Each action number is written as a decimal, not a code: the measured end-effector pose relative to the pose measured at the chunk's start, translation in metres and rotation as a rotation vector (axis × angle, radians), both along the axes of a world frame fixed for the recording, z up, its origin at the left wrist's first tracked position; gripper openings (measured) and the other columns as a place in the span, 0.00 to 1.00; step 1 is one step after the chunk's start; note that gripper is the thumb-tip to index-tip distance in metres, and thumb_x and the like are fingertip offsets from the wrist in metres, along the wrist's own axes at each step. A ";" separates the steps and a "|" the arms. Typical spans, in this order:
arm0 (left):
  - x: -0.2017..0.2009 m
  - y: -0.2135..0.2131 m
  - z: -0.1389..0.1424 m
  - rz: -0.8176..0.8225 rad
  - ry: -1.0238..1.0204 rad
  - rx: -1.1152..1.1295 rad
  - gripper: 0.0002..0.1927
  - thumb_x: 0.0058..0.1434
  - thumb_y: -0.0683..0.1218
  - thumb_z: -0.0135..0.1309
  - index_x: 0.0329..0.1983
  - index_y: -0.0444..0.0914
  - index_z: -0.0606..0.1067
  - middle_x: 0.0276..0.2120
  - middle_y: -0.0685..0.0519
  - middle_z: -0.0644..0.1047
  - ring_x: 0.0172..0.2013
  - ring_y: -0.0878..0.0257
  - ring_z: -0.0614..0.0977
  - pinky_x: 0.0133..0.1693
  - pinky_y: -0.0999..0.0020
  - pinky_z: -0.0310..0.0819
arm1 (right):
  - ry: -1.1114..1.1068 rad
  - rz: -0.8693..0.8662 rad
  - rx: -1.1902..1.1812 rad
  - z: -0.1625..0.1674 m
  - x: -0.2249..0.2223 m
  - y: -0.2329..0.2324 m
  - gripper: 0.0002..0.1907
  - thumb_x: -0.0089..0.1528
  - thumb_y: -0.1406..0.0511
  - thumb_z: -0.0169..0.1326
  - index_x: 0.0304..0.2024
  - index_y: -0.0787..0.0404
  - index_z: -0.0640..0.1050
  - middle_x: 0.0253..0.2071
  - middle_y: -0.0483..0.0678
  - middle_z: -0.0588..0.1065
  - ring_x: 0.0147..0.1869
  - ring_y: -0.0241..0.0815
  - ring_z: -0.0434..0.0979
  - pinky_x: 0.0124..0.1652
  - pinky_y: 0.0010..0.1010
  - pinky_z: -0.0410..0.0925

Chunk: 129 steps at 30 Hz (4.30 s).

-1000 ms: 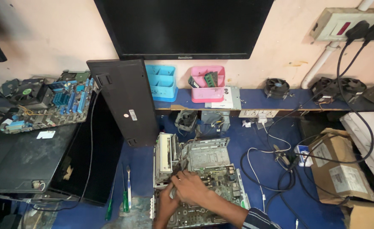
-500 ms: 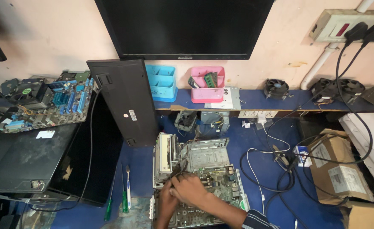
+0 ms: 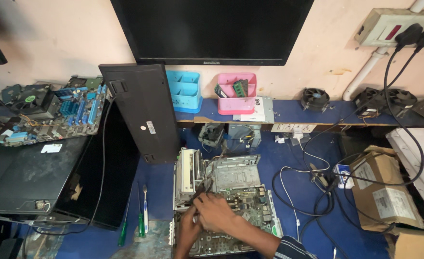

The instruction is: The person installs an optical drive into a desktop computer case. They align the drive in the front bay, connect internal cables, and secure the drive with screws using a screwdriver.

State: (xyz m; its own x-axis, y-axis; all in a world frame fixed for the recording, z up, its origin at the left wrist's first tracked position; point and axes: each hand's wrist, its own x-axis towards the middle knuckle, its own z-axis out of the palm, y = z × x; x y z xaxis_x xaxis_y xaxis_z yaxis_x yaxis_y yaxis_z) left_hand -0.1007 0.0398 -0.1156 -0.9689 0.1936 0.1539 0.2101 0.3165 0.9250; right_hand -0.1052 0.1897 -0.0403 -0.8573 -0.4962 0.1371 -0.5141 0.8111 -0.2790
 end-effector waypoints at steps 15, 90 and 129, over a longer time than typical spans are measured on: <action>0.006 0.006 0.007 0.080 0.045 -0.134 0.26 0.52 0.42 0.59 0.56 0.34 0.72 0.50 0.39 0.77 0.53 0.39 0.77 0.52 0.51 0.72 | -0.180 -0.068 0.023 0.001 0.001 0.000 0.20 0.66 0.56 0.52 0.48 0.68 0.73 0.40 0.61 0.77 0.41 0.59 0.81 0.39 0.48 0.74; -0.003 0.013 -0.046 -0.129 -0.137 -0.686 0.17 0.58 0.47 0.53 0.51 0.45 0.78 0.43 0.43 0.81 0.40 0.41 0.83 0.43 0.45 0.76 | -0.077 0.123 -0.302 -0.008 0.003 0.046 0.19 0.57 0.68 0.51 0.49 0.71 0.70 0.47 0.63 0.70 0.52 0.62 0.72 0.53 0.47 0.68; -0.175 0.288 0.059 -0.515 0.123 0.071 0.06 0.61 0.38 0.59 0.38 0.35 0.73 0.30 0.47 0.79 0.32 0.57 0.84 0.35 0.62 0.76 | -0.078 -0.966 -2.182 -0.117 0.138 0.267 0.09 0.63 0.71 0.48 0.46 0.66 0.73 0.37 0.53 0.75 0.39 0.46 0.76 0.42 0.37 0.70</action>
